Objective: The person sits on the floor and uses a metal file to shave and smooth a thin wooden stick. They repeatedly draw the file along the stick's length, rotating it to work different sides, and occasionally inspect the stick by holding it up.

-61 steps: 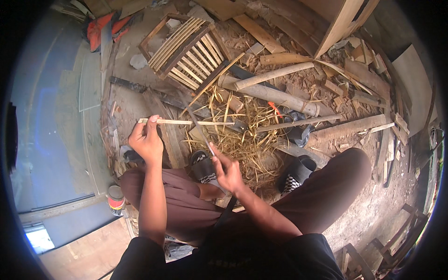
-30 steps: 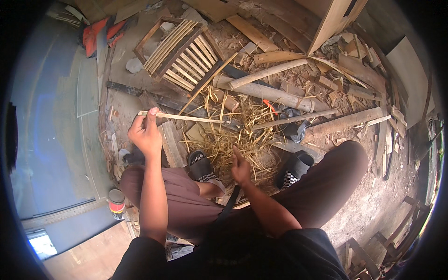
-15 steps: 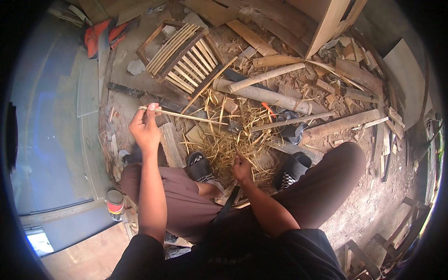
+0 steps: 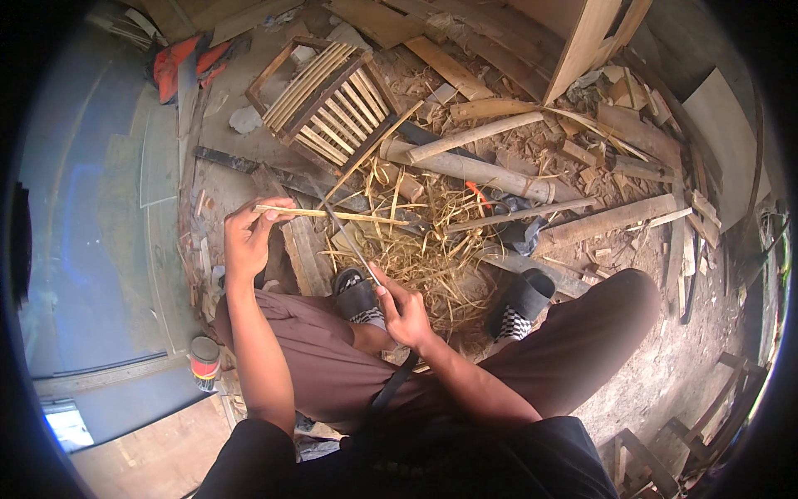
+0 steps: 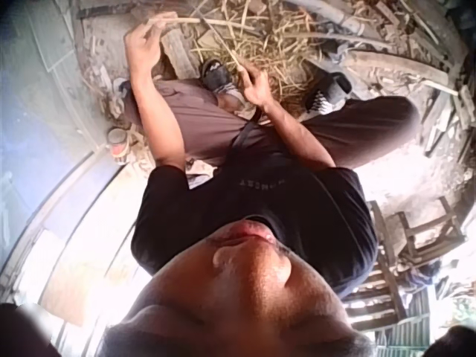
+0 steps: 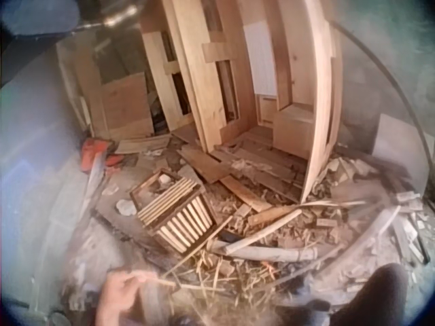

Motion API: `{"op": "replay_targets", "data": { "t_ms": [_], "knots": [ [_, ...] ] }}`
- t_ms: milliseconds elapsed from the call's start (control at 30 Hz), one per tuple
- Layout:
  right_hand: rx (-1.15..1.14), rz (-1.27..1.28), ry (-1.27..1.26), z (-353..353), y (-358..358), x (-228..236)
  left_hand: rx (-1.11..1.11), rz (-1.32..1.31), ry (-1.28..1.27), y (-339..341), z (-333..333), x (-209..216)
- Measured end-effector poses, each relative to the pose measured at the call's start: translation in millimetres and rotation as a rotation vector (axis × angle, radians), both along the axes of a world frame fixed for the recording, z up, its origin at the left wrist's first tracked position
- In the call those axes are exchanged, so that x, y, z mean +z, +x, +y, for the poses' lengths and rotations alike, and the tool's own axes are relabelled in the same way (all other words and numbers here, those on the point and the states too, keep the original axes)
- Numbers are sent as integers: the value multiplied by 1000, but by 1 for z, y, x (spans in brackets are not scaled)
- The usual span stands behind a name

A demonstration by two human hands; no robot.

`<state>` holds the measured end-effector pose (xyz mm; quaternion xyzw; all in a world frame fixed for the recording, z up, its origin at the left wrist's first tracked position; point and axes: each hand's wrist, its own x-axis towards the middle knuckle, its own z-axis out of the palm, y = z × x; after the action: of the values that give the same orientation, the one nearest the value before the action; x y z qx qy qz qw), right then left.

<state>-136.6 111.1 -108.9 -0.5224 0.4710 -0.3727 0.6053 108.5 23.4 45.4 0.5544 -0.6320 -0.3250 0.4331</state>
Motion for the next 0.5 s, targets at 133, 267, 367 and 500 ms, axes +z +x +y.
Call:
{"op": "replay_targets", "data": {
  "t_ms": [133, 267, 367, 500],
  "knots": [
    [-183, 94, 348, 11, -16, -101, -76, 30, 7, -3, -5, 1],
    [-150, 131, 126, 4, -14, -105, -104, 0, -12, -4, -3, -5],
    [-38, 12, 230, -3, 5, -46, -105, 12, -5, 1, 0, 0],
    [-111, 125, 136, 1, 4, -59, -69, 79, 5, 6, -5, -5]
  ]
}}
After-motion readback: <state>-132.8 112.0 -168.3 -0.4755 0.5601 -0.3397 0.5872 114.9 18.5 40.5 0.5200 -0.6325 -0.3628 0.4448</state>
